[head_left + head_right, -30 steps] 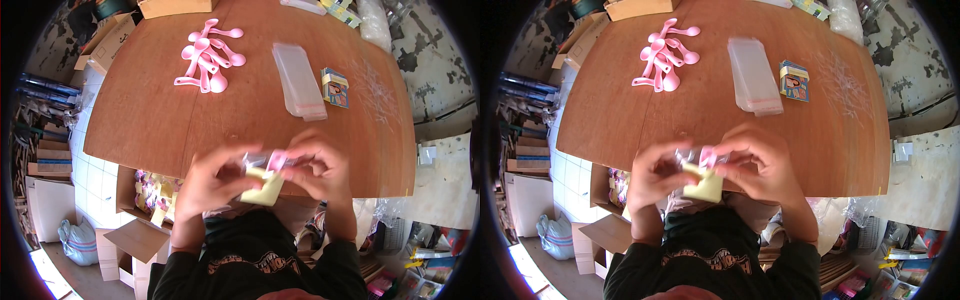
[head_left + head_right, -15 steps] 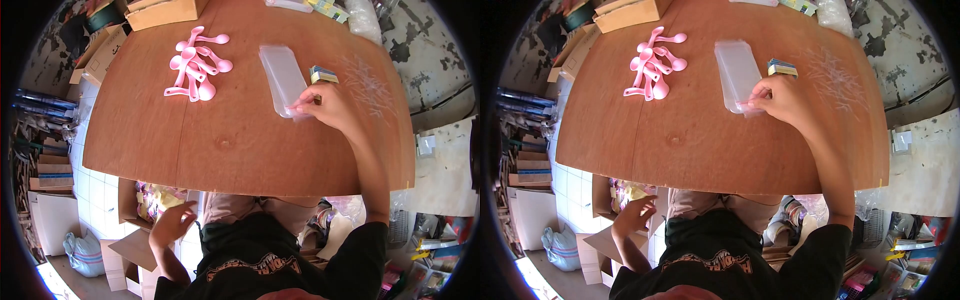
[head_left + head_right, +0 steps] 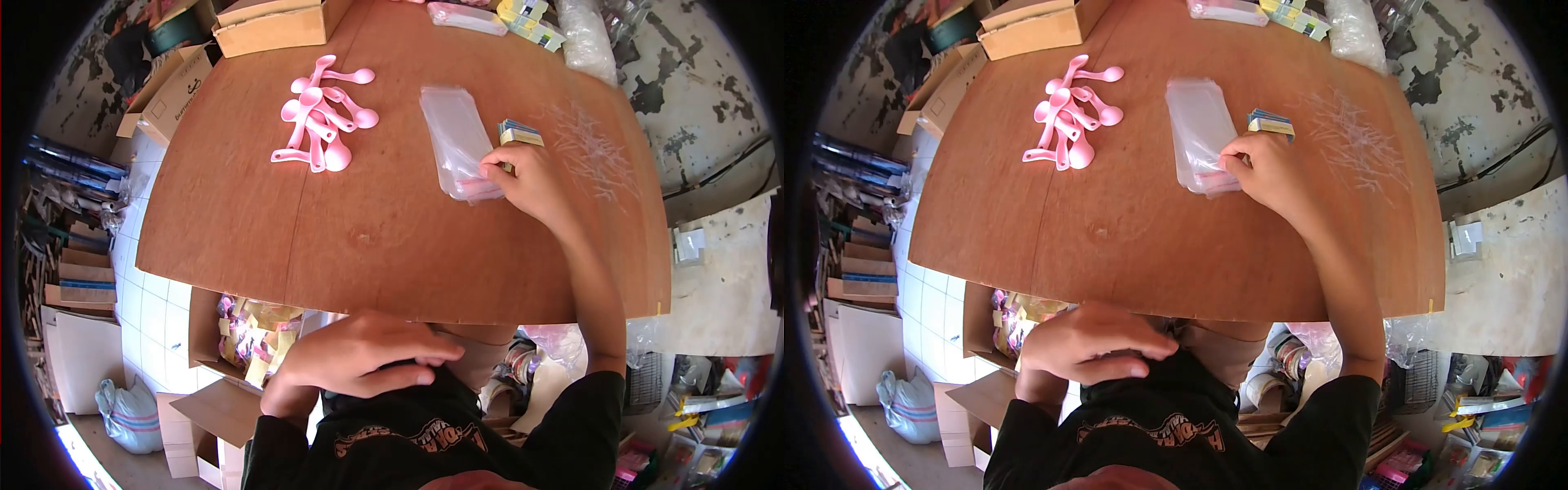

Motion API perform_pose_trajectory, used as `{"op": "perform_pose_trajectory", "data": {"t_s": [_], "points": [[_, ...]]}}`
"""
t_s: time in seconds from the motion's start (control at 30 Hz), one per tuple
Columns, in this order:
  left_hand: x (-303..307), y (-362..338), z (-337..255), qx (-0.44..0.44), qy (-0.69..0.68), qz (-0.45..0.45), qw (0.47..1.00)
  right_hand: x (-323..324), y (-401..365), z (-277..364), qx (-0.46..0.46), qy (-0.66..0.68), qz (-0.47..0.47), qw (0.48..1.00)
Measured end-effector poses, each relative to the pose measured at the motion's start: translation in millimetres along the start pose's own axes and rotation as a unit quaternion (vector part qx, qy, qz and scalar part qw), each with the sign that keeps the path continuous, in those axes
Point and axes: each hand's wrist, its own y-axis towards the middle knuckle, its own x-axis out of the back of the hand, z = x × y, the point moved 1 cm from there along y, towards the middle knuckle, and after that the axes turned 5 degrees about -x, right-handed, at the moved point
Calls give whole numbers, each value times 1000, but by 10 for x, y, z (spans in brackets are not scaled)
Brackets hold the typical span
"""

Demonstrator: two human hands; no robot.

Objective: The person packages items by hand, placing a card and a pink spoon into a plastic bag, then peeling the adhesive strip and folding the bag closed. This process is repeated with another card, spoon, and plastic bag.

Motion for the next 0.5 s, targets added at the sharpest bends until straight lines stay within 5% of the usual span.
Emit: {"op": "perform_pose_trajectory", "data": {"t_s": [0.1, 0.17, 0.27, 0.5], "points": [[112, 212, -131, 21, 119, -27, 992, 39, 9, 49, -6, -8, -3, 1000], [227, 386, -129, 85, 350, 44, 932, 63, 12, 50, 10, -34, -8, 999], [423, 614, 105, 55, 467, 41, 881, 39, 37, 32, 15, -36, -35, 999], [665, 818, 548, 27, 511, -23, 859, 242, -196, 463, 81, -76, -166, 980]]}}
